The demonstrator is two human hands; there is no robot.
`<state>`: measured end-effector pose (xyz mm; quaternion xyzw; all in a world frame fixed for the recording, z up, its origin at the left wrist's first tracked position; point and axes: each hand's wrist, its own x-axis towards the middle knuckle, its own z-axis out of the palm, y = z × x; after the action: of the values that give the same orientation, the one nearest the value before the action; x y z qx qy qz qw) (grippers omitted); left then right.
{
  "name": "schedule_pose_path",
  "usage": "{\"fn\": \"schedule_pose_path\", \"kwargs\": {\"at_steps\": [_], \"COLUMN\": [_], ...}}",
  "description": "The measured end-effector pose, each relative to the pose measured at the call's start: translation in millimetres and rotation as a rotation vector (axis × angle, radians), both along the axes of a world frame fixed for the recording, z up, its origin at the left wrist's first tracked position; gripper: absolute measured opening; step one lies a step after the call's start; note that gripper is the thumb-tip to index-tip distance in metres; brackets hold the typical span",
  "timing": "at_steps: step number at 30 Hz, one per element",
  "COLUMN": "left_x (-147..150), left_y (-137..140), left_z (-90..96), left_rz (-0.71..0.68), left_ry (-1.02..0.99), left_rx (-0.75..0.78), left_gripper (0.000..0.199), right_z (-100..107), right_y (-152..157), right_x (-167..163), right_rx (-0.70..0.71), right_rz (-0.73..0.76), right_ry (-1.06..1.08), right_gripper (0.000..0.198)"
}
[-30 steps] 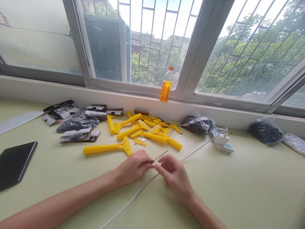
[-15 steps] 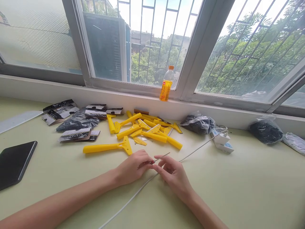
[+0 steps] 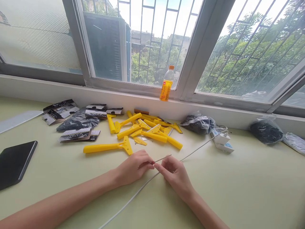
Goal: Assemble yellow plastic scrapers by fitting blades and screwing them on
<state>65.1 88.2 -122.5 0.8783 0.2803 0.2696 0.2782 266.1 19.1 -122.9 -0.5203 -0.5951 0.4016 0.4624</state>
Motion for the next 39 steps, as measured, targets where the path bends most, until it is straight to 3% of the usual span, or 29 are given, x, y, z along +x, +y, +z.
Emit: {"fn": "schedule_pose_path", "kwargs": {"at_steps": [4,8,15,39], "left_x": [0,1,0,1], "left_y": [1,-1,-1,-1], "left_z": [2.0,3.6,1.3,0.4], "left_rz": [0.056,0.016,-0.04,-0.009], "left_ry": [-0.024,-0.005,0.034,0.029], "left_rx": [-0.046,-0.005,0.047,0.006], "left_gripper": [0.022,0.026,0.028,0.023], "right_z": [0,0,-3,5], "right_y": [0,-1,0,-3], "right_x": [-1,0,1,-1], "right_rx": [0.002,-0.018,-0.015,0.11], "right_rz": [0.013,0.036,0.032,-0.062], "right_ry": [0.013,-0.006,-0.023,0.011], "right_gripper": [0.037,0.044,0.037,0.031]}}
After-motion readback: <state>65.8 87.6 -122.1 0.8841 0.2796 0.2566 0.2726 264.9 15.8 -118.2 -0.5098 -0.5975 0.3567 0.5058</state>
